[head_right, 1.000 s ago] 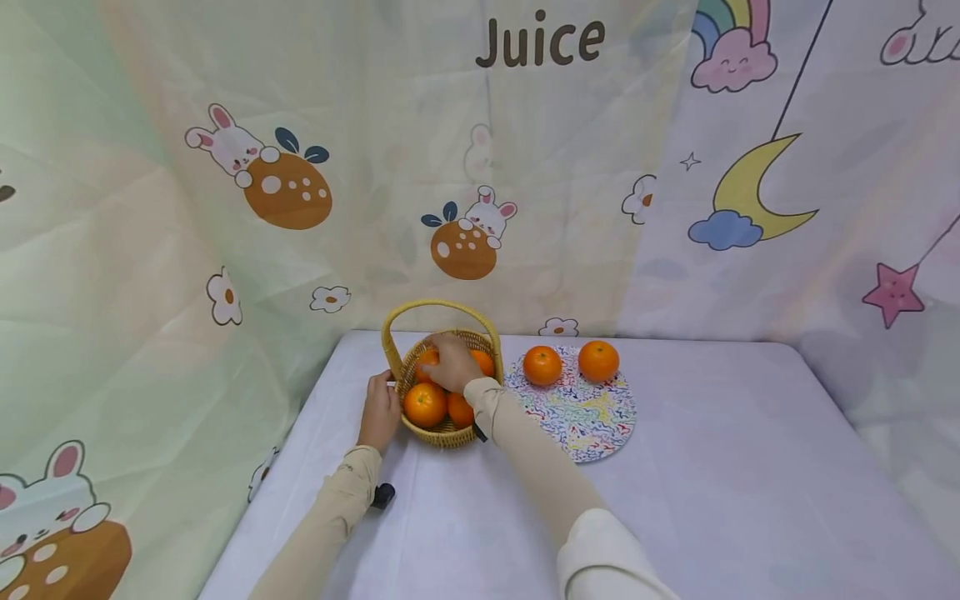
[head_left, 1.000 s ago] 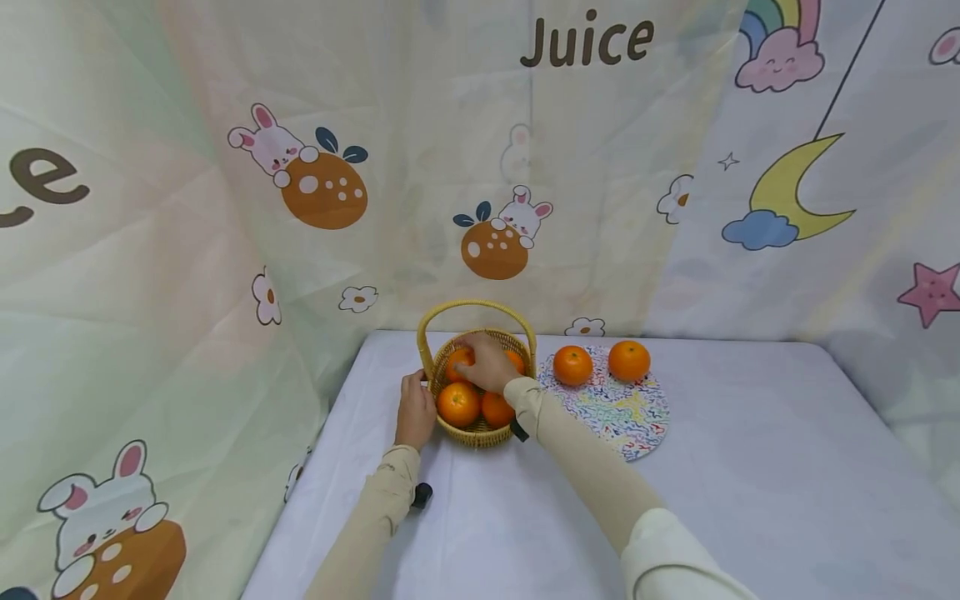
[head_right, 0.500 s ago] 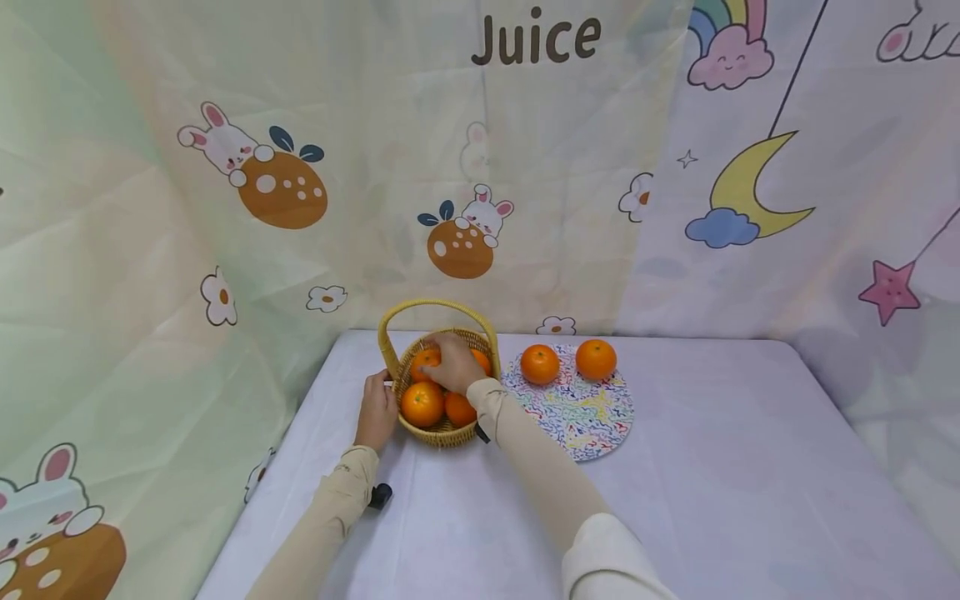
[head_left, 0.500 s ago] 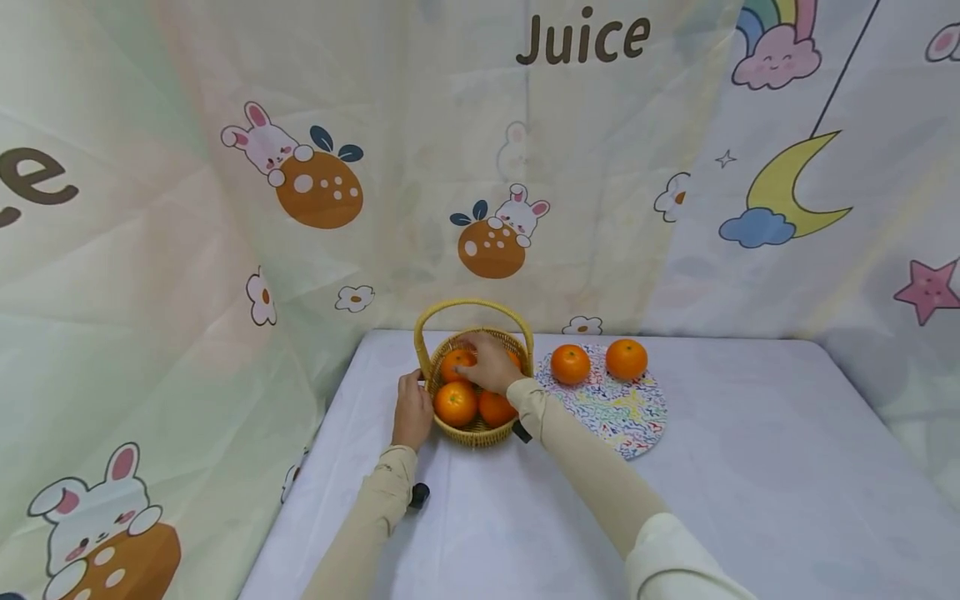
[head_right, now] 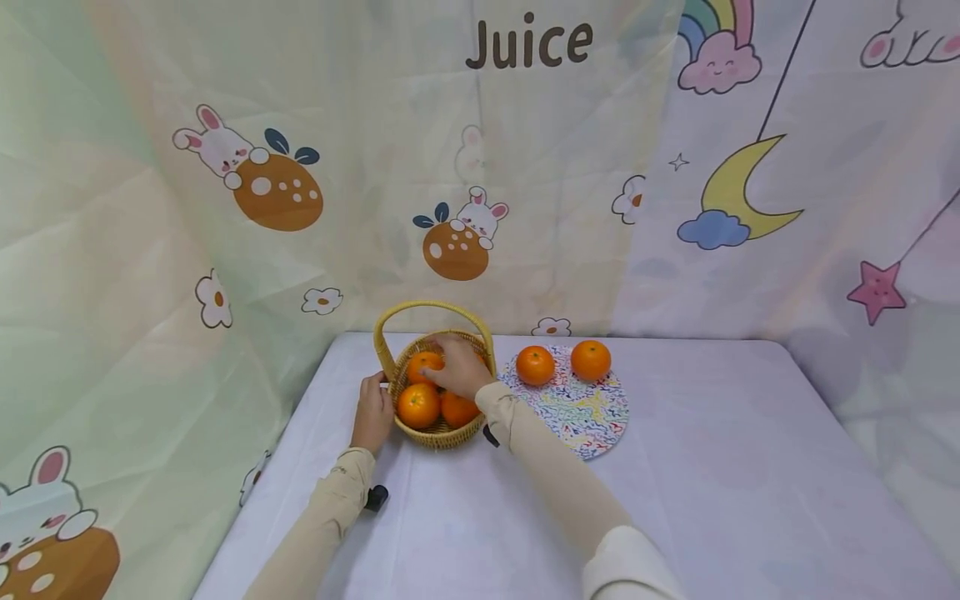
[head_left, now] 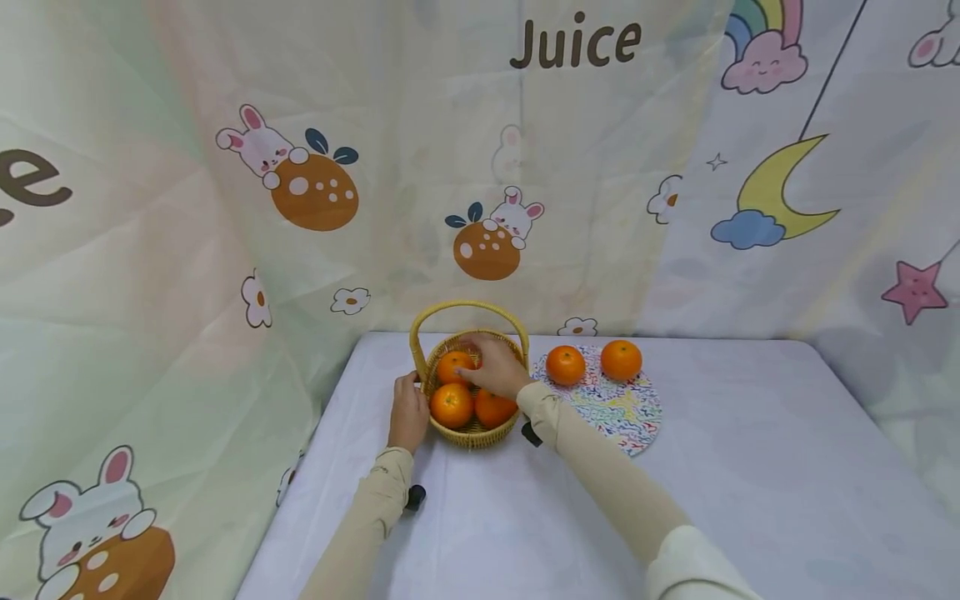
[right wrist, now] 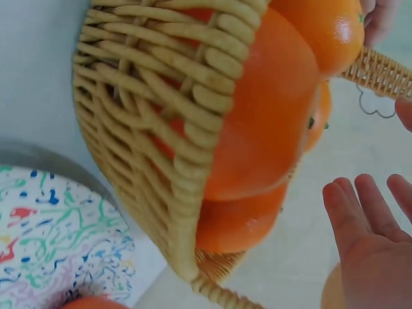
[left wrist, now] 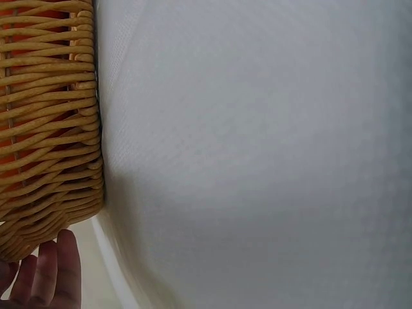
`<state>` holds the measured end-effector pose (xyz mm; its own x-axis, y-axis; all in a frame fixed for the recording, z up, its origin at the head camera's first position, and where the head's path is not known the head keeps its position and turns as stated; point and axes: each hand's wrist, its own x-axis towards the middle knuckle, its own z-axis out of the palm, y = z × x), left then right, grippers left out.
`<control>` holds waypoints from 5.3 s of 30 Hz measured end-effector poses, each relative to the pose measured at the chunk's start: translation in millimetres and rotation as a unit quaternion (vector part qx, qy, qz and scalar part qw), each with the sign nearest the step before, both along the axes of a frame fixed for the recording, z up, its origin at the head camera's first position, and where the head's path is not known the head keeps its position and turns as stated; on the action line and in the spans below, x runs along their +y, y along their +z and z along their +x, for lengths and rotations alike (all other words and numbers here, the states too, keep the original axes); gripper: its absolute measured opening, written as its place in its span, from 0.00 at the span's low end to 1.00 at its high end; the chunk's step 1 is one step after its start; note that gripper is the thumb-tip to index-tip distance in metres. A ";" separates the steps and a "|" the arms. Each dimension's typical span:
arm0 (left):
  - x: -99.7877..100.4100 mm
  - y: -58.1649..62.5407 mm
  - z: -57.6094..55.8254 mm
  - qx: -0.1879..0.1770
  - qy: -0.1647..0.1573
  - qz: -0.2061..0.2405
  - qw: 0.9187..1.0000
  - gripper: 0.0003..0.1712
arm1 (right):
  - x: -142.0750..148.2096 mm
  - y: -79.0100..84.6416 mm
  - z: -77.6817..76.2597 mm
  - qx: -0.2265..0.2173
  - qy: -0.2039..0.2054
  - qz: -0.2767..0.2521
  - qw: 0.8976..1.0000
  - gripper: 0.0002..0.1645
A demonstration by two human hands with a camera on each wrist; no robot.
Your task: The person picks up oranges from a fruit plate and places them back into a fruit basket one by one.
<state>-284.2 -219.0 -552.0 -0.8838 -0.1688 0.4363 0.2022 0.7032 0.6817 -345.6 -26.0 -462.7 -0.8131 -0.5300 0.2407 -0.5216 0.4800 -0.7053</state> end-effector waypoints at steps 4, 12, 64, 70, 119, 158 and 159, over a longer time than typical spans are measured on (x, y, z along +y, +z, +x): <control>0.2 0.9 0.3 0.001 0.002 0.000 1.000 0.19 | 6.6 5.7 6.7 0.009 0.014 -0.001 1.000 0.34; -1.7 4.3 0.1 -0.014 0.007 0.003 1.000 0.20 | 23.3 7.6 16.3 0.025 0.060 -0.006 0.998 0.36; -2.2 -3.3 -1.5 0.001 -0.012 0.014 1.000 0.19 | 212.7 -10.9 -28.3 0.082 -0.249 -0.111 0.959 0.33; -2.3 -2.2 -1.0 0.012 -0.013 0.010 1.000 0.18 | 225.2 -28.6 -30.8 0.041 -0.276 -0.088 0.956 0.39; -0.8 4.6 1.6 -0.040 -0.006 0.017 0.999 0.20 | 231.6 -82.8 -39.0 -0.035 -0.298 -0.045 0.953 0.52; -1.7 1.0 2.7 -0.014 -0.005 0.014 1.000 0.19 | 168.5 3.6 22.7 -0.011 -0.087 -0.045 0.995 0.52; -1.6 0.9 3.0 -0.016 -0.004 0.014 1.000 0.19 | 165.9 5.1 25.1 -0.013 -0.081 -0.048 0.996 0.52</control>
<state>-281.2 -220.7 -551.0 -0.8983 -0.1729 0.4039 0.1863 0.6828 0.7065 -320.5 140.0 -457.6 -0.8924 -0.3676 0.2617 -0.4244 0.4863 -0.7638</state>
